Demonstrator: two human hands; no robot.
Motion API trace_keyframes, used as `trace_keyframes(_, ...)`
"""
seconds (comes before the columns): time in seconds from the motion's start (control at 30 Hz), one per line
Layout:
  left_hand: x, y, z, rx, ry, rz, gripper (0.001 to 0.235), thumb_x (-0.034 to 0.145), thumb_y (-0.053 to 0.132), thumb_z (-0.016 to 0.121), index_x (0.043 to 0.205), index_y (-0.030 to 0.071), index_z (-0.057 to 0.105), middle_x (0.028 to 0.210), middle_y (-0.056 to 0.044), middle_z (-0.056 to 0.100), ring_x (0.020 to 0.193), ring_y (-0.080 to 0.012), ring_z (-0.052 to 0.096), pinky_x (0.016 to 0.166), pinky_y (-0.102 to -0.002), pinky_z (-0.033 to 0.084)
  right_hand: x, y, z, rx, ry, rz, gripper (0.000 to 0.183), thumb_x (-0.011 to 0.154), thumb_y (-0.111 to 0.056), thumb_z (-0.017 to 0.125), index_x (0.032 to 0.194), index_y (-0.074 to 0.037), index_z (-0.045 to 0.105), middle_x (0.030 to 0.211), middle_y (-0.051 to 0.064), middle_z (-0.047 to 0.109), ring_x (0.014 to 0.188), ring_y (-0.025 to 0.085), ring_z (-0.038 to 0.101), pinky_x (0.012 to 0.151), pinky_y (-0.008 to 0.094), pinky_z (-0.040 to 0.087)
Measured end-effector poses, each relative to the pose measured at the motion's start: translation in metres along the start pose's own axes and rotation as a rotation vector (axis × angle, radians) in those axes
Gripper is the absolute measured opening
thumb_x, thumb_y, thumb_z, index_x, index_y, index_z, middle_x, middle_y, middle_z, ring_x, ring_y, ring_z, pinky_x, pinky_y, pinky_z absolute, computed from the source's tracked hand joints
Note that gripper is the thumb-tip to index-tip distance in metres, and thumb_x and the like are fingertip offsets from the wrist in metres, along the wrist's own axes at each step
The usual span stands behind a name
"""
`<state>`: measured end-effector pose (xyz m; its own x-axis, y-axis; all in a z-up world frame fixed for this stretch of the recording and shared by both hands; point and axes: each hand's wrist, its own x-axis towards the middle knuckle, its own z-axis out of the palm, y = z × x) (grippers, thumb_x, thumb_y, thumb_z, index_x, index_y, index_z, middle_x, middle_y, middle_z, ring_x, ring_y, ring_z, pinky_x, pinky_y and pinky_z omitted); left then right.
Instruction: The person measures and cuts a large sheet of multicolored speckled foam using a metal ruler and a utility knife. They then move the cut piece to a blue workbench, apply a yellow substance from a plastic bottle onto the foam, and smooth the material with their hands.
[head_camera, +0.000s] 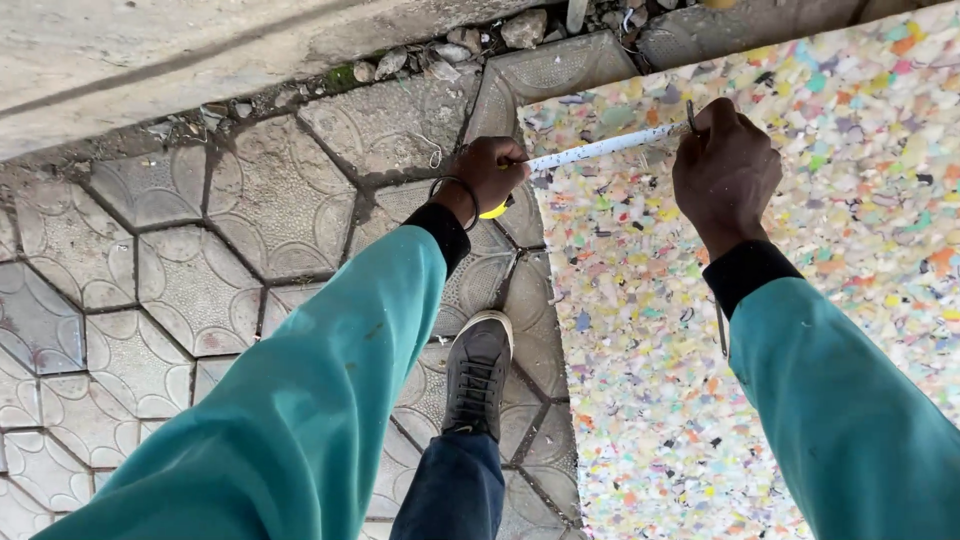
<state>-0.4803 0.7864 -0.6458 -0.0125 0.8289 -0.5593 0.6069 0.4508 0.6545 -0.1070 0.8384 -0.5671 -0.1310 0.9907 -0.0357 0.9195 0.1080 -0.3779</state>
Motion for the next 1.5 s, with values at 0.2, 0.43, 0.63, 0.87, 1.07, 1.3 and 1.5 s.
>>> trace_keyframes(0.2,0.008,0.006,-0.022,0.080,0.010,-0.027,0.025,0.103,0.047,0.090,0.117,0.026,0.095,0.120,-0.002,0.096,0.109,-0.0287,0.088,0.088,-0.052,0.066,0.019,-0.018,0.022,0.016,-0.003,-0.023,0.009,0.124,-0.019,0.079,0.122,-0.011,0.082,0.106,0.019,0.092,0.075,0.049,0.081,0.052,0.064,0.055)
trace_keyframes(0.43,0.030,0.010,-0.031,0.126,0.009,-0.047,0.029,0.104,0.051,0.088,0.119,0.026,0.092,0.126,-0.002,0.095,0.116,-0.0322,0.088,0.096,-0.054,0.067,0.029,-0.056,0.047,0.076,-0.075,0.031,0.010,0.117,-0.022,0.074,0.121,-0.015,0.080,0.107,0.017,0.090,0.083,0.056,0.080,0.061,0.069,0.054)
trace_keyframes(0.63,0.053,0.011,-0.023,0.198,0.030,-0.078,0.021,0.105,0.040,0.081,0.115,0.029,0.096,0.124,-0.004,0.096,0.118,-0.0353,0.088,0.101,-0.055,0.068,0.039,-0.065,0.060,0.043,0.020,-0.049,0.005,0.115,-0.016,0.074,0.115,-0.013,0.078,0.095,0.016,0.084,0.072,0.047,0.077,0.051,0.060,0.047)
trace_keyframes(0.87,0.052,0.021,-0.017,0.176,0.072,-0.141,0.016,0.101,0.037,0.085,0.106,0.031,0.100,0.114,-0.001,0.098,0.112,-0.0333,0.090,0.094,-0.054,0.070,0.048,-0.058,0.056,0.009,-0.019,-0.006,0.012,0.114,-0.013,0.076,0.125,-0.014,0.082,0.100,0.017,0.088,0.080,0.057,0.081,0.058,0.068,0.056)
trace_keyframes(1.07,0.047,0.019,-0.019,0.121,0.089,-0.129,0.013,0.104,0.033,0.087,0.109,0.031,0.098,0.114,-0.001,0.098,0.110,-0.0300,0.090,0.093,-0.052,0.070,0.048,-0.052,0.059,-0.029,-0.010,-0.002,0.008,0.115,-0.012,0.078,0.120,-0.017,0.079,0.103,0.015,0.089,0.079,0.057,0.081,0.058,0.067,0.054)
trace_keyframes(1.3,0.044,0.029,-0.022,0.135,0.087,-0.168,0.015,0.105,0.034,0.086,0.110,0.031,0.099,0.115,-0.001,0.099,0.112,-0.0303,0.090,0.096,-0.053,0.070,0.047,-0.047,0.061,-0.005,0.009,-0.063,0.010,0.114,-0.009,0.077,0.122,-0.014,0.078,0.103,0.014,0.086,0.077,0.051,0.079,0.055,0.063,0.050)
trace_keyframes(1.5,0.046,0.023,-0.018,0.121,0.103,-0.160,0.014,0.104,0.034,0.085,0.106,0.032,0.099,0.110,0.001,0.098,0.106,-0.0288,0.090,0.089,-0.053,0.070,0.045,-0.042,0.065,0.006,0.033,-0.102,0.006,0.117,-0.010,0.079,0.118,-0.014,0.075,0.099,0.014,0.083,0.074,0.050,0.076,0.052,0.062,0.046)
